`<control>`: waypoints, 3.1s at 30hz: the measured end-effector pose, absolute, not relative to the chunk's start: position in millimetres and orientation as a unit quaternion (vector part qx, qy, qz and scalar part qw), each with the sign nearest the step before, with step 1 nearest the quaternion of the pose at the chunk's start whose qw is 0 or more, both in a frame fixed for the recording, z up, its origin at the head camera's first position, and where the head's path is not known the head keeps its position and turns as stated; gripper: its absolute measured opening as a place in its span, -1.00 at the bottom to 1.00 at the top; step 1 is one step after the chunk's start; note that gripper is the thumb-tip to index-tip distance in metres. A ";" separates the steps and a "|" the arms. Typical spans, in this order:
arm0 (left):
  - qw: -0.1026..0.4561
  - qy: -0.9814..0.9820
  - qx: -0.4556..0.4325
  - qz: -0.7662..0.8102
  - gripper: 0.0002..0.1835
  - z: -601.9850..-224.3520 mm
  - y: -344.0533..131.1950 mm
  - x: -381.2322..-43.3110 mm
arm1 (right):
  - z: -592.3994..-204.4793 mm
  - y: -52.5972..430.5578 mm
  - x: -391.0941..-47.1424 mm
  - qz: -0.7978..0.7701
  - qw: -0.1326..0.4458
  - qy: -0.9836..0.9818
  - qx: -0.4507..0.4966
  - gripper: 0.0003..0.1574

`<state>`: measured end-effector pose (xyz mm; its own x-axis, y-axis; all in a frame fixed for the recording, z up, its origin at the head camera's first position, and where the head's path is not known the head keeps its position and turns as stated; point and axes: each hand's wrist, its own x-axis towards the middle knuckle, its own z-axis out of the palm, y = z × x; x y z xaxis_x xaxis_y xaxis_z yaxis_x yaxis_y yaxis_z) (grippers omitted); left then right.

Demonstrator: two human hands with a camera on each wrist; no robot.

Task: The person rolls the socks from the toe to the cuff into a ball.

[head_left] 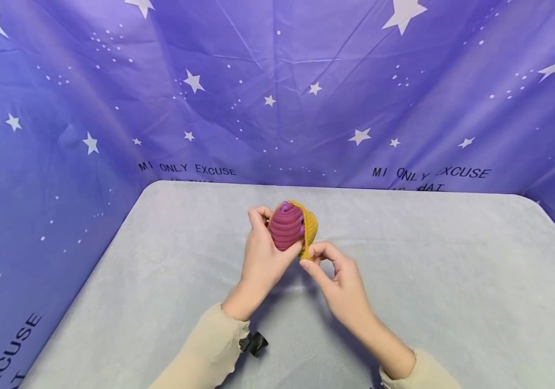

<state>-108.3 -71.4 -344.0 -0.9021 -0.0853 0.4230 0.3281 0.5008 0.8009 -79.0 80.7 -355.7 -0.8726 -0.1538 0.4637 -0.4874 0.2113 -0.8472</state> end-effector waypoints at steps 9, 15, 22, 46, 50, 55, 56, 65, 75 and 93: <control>0.047 -0.783 -0.127 -0.607 -0.36 -339.0 -83.4 -98.8 | -357.3 90.1 -89.5 0.599 0.140 -0.778 0.131 -0.93; 0.060 -0.773 -0.130 -0.618 -0.33 -339.5 -83.8 -95.9 | -352.4 97.7 -92.9 0.612 0.129 -0.767 0.144 -0.91; 0.079 -0.787 -0.165 -0.590 -0.31 -337.2 -78.0 -91.5 | -341.7 102.7 -99.6 0.603 0.144 -0.775 0.124 -0.81; 0.075 -0.879 -0.094 -0.461 -0.37 -346.1 -76.0 -101.9 | -354.3 95.3 -89.1 0.537 0.156 -0.807 0.190 -0.90; 0.087 -0.896 -0.130 -0.415 -0.28 -344.0 -75.4 -96.9 | -346.1 99.2 -95.6 0.556 0.123 -0.811 0.135 -0.88; 0.094 -0.895 -0.141 -0.413 -0.29 -345.1 -76.7 -91.8 | -340.1 101.8 -100.6 0.559 0.126 -0.809 0.130 -0.89; 0.090 -0.890 -0.142 -0.424 -0.29 -345.7 -76.9 -91.3 | -339.9 102.0 -101.2 0.555 0.130 -0.811 0.129 -0.92; 0.060 -0.875 -0.098 -0.470 -0.52 -349.6 -75.4 -93.4 | -344.2 97.3 -95.4 0.501 0.213 -0.812 0.210 -0.87; 0.076 -0.871 -0.087 -0.477 -0.57 -351.8 -74.0 -101.9 | -347.6 96.4 -88.8 0.459 0.224 -0.824 0.247 -0.86; -0.028 -0.718 -0.067 -0.692 -0.20 -347.0 -79.4 -100.5 | -355.2 104.0 -97.6 0.538 0.187 -0.807 0.156 -0.90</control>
